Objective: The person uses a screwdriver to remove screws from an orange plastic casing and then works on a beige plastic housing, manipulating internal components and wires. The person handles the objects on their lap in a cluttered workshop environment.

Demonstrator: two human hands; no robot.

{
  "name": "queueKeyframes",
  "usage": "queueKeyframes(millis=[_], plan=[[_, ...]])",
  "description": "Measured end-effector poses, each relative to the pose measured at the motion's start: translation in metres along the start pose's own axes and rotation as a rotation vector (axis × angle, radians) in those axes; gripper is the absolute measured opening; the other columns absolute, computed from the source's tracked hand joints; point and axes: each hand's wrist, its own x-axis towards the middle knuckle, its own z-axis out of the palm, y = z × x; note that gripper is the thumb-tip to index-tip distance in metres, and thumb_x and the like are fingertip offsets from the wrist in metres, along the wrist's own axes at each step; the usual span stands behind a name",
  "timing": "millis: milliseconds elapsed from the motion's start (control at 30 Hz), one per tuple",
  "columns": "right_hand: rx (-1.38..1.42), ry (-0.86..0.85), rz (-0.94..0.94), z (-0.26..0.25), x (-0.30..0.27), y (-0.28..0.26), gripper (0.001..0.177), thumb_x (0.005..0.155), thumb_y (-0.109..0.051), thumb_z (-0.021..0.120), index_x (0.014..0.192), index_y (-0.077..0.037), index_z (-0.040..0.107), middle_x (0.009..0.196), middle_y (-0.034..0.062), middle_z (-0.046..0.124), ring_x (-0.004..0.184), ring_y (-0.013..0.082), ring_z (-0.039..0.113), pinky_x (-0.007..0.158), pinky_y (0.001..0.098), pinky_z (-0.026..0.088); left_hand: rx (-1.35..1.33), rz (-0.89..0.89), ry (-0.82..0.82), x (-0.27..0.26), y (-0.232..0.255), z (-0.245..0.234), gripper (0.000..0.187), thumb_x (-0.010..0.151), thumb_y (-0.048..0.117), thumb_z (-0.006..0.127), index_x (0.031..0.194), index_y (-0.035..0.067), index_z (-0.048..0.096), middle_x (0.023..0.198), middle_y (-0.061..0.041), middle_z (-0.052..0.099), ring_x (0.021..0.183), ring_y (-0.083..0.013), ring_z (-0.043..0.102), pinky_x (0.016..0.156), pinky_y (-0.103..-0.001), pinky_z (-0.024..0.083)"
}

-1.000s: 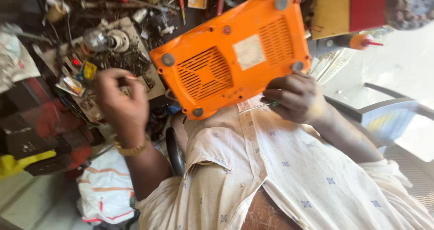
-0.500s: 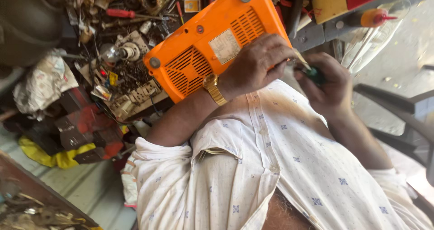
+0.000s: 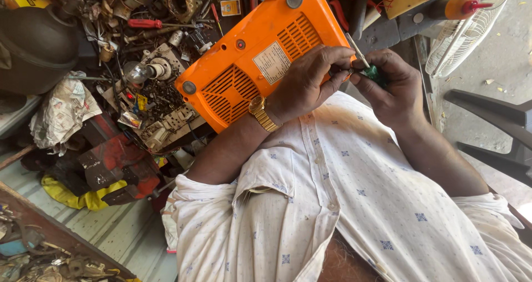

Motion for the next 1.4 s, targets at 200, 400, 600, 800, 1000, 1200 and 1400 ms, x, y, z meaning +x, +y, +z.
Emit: queueKeyframes(millis=[200,400,600,800,1000,1200,1400], plan=[[-0.104,0.013,-0.064,0.001,0.003,-0.007,0.017,0.099,0.002,0.079,0.114,-0.001,0.07,0.114,0.0056,0.066,0.096,0.0094,0.062,0.084,0.023,0.052,-0.022,-0.013,0.016,-0.003,-0.009,0.002,0.035,0.101,0.007,0.077,0.122,0.01,0.048,0.111,-0.005,0.068,0.101,-0.0232,0.073,0.087,-0.034,0.061],[-0.499,0.001,-0.269,0.003,0.014,-0.019,0.026,0.082,-0.001,0.08,0.106,-0.001,0.071,0.102,0.0122,0.072,0.095,0.0252,0.07,0.083,0.0356,0.056,0.047,-0.058,0.017,-0.002,-0.003,-0.005,0.037,0.096,0.006,0.079,0.12,0.003,0.051,0.104,-0.011,0.068,0.095,-0.0282,0.072,0.08,-0.037,0.059],[-0.411,0.029,-0.202,0.006,0.015,-0.01,0.019,0.086,-0.004,0.078,0.103,-0.003,0.071,0.095,0.0086,0.072,0.085,0.0195,0.072,0.074,0.0315,0.056,-0.025,-0.082,-0.027,0.004,-0.004,-0.009,0.031,0.097,0.007,0.077,0.117,0.006,0.053,0.106,-0.009,0.073,0.096,-0.0252,0.075,0.082,-0.034,0.061],[-0.428,0.071,-0.206,0.009,0.008,-0.006,0.019,0.087,-0.008,0.079,0.103,-0.005,0.072,0.087,0.0071,0.069,0.077,0.0158,0.068,0.069,0.0303,0.053,-0.058,-0.127,-0.042,0.013,0.005,-0.017,0.029,0.099,0.007,0.073,0.121,0.005,0.055,0.11,-0.011,0.071,0.1,-0.0251,0.073,0.086,-0.035,0.06],[-0.464,0.123,-0.192,0.008,-0.001,-0.003,0.019,0.087,-0.009,0.079,0.104,-0.005,0.072,0.086,0.0056,0.069,0.075,0.0141,0.067,0.066,0.0287,0.051,0.085,-0.042,-0.145,0.015,-0.004,-0.021,0.03,0.096,0.008,0.072,0.122,0.006,0.058,0.104,-0.01,0.066,0.095,-0.0261,0.067,0.084,-0.039,0.056],[-0.408,0.114,-0.132,-0.001,-0.013,0.005,0.02,0.086,-0.004,0.076,0.106,-0.005,0.072,0.09,0.005,0.072,0.081,0.0118,0.069,0.071,0.0277,0.054,0.15,0.083,-0.1,0.007,-0.006,-0.013,0.028,0.097,0.007,0.071,0.122,0.006,0.057,0.111,-0.012,0.068,0.099,-0.0323,0.066,0.087,-0.043,0.054],[-0.261,0.148,-0.022,-0.022,-0.026,0.021,0.024,0.089,0.007,0.071,0.112,-0.001,0.068,0.104,0.004,0.067,0.094,0.0123,0.068,0.085,0.0269,0.057,0.388,0.113,0.019,0.001,-0.009,-0.014,0.037,0.098,0.016,0.075,0.128,0.006,0.056,0.129,-0.013,0.061,0.123,-0.0358,0.057,0.107,-0.049,0.046]])
